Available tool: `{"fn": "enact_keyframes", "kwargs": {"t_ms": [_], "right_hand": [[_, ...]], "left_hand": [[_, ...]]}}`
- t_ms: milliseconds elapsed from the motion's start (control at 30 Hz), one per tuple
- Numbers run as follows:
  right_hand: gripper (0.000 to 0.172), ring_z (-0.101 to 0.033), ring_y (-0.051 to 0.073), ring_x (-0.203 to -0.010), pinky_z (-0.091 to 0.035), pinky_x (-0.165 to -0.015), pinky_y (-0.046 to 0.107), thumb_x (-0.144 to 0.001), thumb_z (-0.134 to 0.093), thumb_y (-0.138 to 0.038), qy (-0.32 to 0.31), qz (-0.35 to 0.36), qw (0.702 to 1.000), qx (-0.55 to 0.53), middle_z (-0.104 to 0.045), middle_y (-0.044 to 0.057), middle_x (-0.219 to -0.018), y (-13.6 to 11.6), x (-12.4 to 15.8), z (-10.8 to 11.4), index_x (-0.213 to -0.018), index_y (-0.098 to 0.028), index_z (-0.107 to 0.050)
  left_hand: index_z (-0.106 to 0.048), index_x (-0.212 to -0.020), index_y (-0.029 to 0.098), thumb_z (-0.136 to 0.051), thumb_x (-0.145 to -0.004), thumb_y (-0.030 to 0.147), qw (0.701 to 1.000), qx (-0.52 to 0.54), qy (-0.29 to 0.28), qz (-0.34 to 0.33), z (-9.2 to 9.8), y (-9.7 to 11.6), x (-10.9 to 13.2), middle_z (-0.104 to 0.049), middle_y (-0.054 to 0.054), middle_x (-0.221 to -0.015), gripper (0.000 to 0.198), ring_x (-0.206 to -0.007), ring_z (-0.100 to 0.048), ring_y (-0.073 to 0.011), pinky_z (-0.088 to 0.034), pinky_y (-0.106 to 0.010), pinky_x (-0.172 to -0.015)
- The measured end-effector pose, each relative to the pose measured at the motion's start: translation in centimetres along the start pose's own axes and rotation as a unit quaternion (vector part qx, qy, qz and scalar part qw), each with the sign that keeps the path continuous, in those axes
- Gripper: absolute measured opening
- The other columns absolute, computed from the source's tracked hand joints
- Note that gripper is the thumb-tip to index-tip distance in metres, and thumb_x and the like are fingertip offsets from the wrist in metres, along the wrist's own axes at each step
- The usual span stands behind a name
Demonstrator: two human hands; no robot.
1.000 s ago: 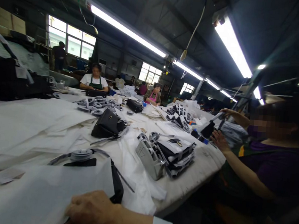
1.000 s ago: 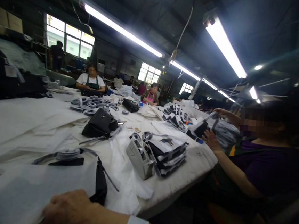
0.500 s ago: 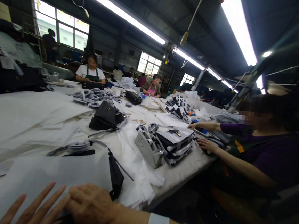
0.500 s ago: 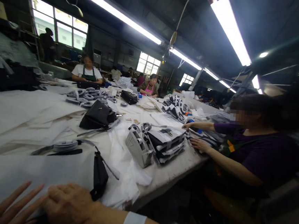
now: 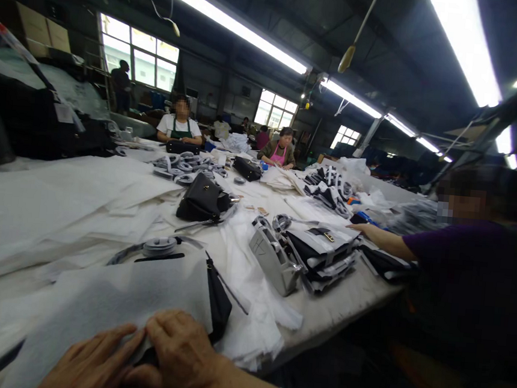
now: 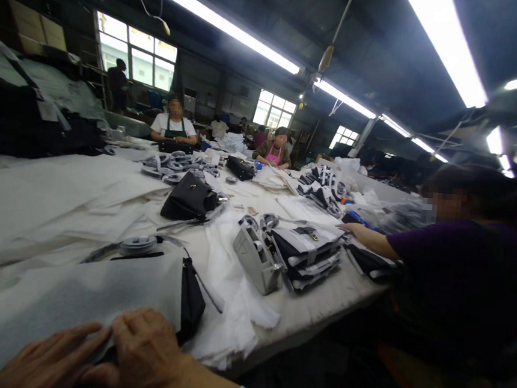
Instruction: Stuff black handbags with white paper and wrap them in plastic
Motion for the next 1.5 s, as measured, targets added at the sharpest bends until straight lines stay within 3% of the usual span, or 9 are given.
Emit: {"fn": "enact_keyframes", "kwargs": {"t_ms": [133, 467, 667, 767, 967, 1133, 1267, 1400, 1500], "right_hand": [[0.059, -0.061, 0.028, -0.111, -0.050, -0.101, 0.041, -0.092, -0.059, -0.054, 0.020, 0.019, 1.000, -0.003, -0.066, 0.016, -0.117, -0.5, 0.7, 0.1, -0.128, -0.009, -0.053], [0.051, -0.061, 0.030, -0.115, -0.050, -0.102, 0.047, -0.089, -0.065, -0.042, 0.017, -0.004, 0.999, -0.032, -0.065, 0.017, -0.123, -0.7, 1.3, 1.4, -0.130, -0.013, -0.054], [0.068, -0.057, 0.031, -0.120, -0.048, -0.105, 0.048, -0.083, -0.073, -0.047, 0.023, -0.033, 0.999, -0.033, -0.061, 0.016, -0.129, -0.7, 1.5, 0.5, -0.136, -0.013, -0.047], [0.075, -0.052, 0.030, -0.127, -0.044, -0.110, 0.047, -0.084, -0.073, -0.048, -0.002, -0.007, 1.000, -0.002, -0.058, 0.017, -0.136, -0.4, 2.1, 0.2, -0.142, -0.012, -0.043], [0.070, -0.050, 0.031, -0.132, -0.044, -0.111, 0.048, -0.090, -0.067, -0.046, -0.030, 0.065, 0.997, 0.031, -0.056, 0.020, -0.141, -0.6, 3.1, 1.1, -0.143, -0.006, -0.044], [0.065, -0.053, 0.034, -0.129, -0.045, -0.110, 0.055, -0.085, -0.072, -0.029, -0.031, 0.033, 0.998, 0.052, -0.057, 0.019, -0.140, -0.4, 3.0, 0.8, -0.142, -0.009, -0.047], [0.061, -0.054, 0.033, -0.129, -0.047, -0.108, 0.054, -0.085, -0.066, -0.019, -0.024, 0.053, 0.996, 0.062, -0.057, 0.019, -0.140, -0.2, 3.2, 0.5, -0.142, -0.010, -0.047], [0.057, -0.053, 0.031, -0.130, -0.046, -0.110, 0.052, -0.087, -0.061, -0.014, -0.007, 0.066, 0.996, 0.067, -0.056, 0.019, -0.140, 0.2, 3.6, 0.4, -0.141, -0.008, -0.048], [0.055, -0.053, 0.032, -0.130, -0.044, -0.111, 0.052, -0.089, -0.065, -0.024, -0.020, 0.038, 0.997, 0.063, -0.058, 0.020, -0.138, -0.1, 3.8, 0.4, -0.139, -0.007, -0.050]], "left_hand": [[-0.058, -0.130, 0.024, -0.048, -0.088, 0.020, 0.994, -0.046, 0.056, -0.080, 1.5, 2.0, -0.5, -0.068, -0.007, -0.126, 0.044, -0.112, -0.066, -0.0229, -0.049, -0.033, -0.101], [-0.061, -0.120, 0.016, -0.038, -0.084, 0.002, 0.999, -0.015, -0.045, 0.000, 3.6, 4.6, -2.5, -0.072, -0.011, -0.116, 0.044, -0.099, -0.070, -0.0220, -0.057, -0.034, -0.087], [-0.064, -0.112, 0.019, -0.039, -0.097, 0.013, 0.992, 0.043, 0.112, -0.049, 4.5, 4.1, -2.1, -0.070, -0.011, -0.119, 0.030, -0.106, -0.068, -0.0210, -0.056, -0.032, -0.092], [-0.064, -0.116, 0.020, -0.035, -0.097, 0.011, 0.987, 0.051, 0.142, -0.054, 3.5, 3.5, -0.9, -0.070, -0.009, -0.120, 0.036, -0.112, -0.067, -0.0194, -0.053, -0.033, -0.100], [-0.063, -0.112, 0.020, -0.041, -0.095, 0.008, 0.986, 0.062, 0.138, -0.065, 4.6, 4.4, -0.5, -0.072, -0.008, -0.115, 0.030, -0.110, -0.067, -0.0172, -0.052, -0.033, -0.102], [-0.060, -0.115, 0.017, -0.045, -0.094, 0.007, 0.996, 0.089, 0.010, -0.002, 5.9, 5.6, -2.6, -0.072, -0.008, -0.108, 0.028, -0.098, -0.070, -0.0187, -0.057, -0.033, -0.092], [-0.058, -0.117, 0.018, -0.054, -0.092, 0.008, 0.993, 0.101, -0.035, 0.040, 6.1, 5.8, -3.1, -0.072, -0.005, -0.103, 0.027, -0.094, -0.069, -0.0200, -0.058, -0.033, -0.086], [-0.060, -0.114, 0.020, -0.053, -0.093, 0.009, 0.994, 0.095, -0.031, 0.041, 6.1, 5.7, -3.0, -0.072, -0.004, -0.101, 0.025, -0.092, -0.070, -0.0192, -0.058, -0.031, -0.084], [-0.061, -0.116, 0.021, -0.045, -0.092, 0.006, 0.997, 0.073, 0.027, -0.003, 6.5, 5.5, -2.5, -0.071, -0.005, -0.116, 0.032, -0.107, -0.067, -0.0188, -0.055, -0.031, -0.093]]}}
Point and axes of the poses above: each hand's wrist, its own x-axis away from the middle knuckle, its own z-axis out of the back of the hand, y = z × x, the point moved 3 cm from there along -x, towards the middle knuckle
